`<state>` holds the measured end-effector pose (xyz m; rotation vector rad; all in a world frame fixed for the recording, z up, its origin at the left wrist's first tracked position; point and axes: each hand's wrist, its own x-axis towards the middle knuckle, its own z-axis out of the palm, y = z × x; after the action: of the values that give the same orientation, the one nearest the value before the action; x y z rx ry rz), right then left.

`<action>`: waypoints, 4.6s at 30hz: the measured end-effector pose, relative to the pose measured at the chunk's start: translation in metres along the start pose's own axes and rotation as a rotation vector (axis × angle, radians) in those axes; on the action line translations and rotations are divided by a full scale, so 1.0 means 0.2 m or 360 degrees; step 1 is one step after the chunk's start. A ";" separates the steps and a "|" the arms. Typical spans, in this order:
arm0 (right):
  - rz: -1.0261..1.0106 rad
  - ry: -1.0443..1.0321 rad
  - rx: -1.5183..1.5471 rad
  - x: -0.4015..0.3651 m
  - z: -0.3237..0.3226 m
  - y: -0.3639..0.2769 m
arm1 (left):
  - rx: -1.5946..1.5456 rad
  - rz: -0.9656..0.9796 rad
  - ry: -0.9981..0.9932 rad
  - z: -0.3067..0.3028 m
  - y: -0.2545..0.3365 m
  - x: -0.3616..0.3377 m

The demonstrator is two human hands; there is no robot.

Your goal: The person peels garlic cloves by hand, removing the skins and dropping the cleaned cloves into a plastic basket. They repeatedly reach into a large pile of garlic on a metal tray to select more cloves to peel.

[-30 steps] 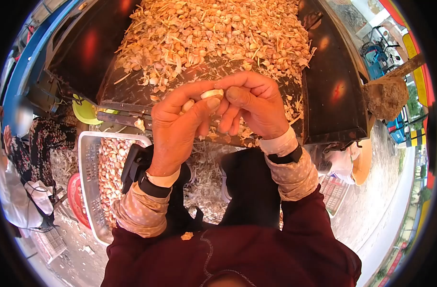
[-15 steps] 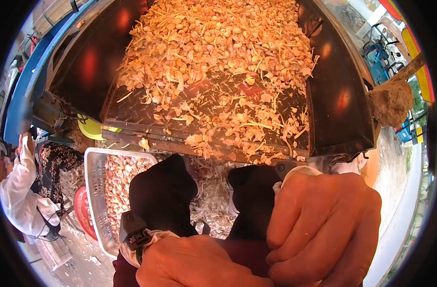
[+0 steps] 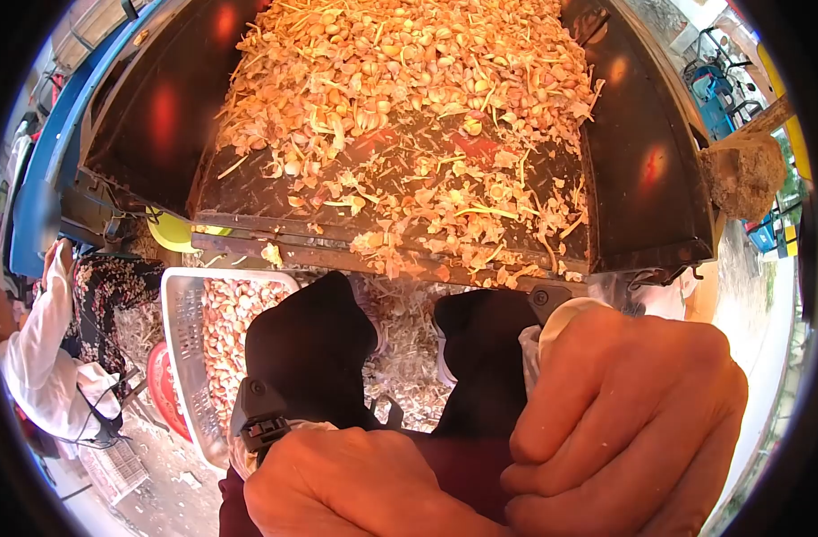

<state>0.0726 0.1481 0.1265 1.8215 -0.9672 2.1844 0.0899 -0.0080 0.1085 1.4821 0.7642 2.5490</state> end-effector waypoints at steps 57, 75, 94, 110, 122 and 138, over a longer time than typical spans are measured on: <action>0.1610 0.0523 -0.1120 -0.34 -0.37 0.33 | 0.0532 -0.0971 0.1391 -0.52 -0.31 -0.18; 0.1563 0.1052 -0.0315 -0.38 -0.35 0.27 | 0.0413 -0.1115 0.1152 -0.48 -0.22 -0.16; 0.0436 0.0251 0.0344 -0.12 -0.06 0.05 | 0.1562 0.0346 0.0030 -0.04 -0.06 -0.16; 0.0376 0.0454 -0.0287 -0.16 0.08 -0.03 | 0.1633 0.0019 0.0422 0.07 0.04 -0.16; 0.1460 0.1323 0.0278 -0.42 0.14 0.02 | 0.1736 -0.0997 0.0545 -0.07 0.00 -0.29; 0.1315 0.2021 -0.0624 -1.14 0.11 -0.56 | -0.0588 -0.0917 0.1396 -0.28 0.29 -0.55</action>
<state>0.2034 0.2891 -0.0389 -0.3541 -1.6311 2.4963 0.1096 -0.1142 0.0267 -0.0332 0.5964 2.5678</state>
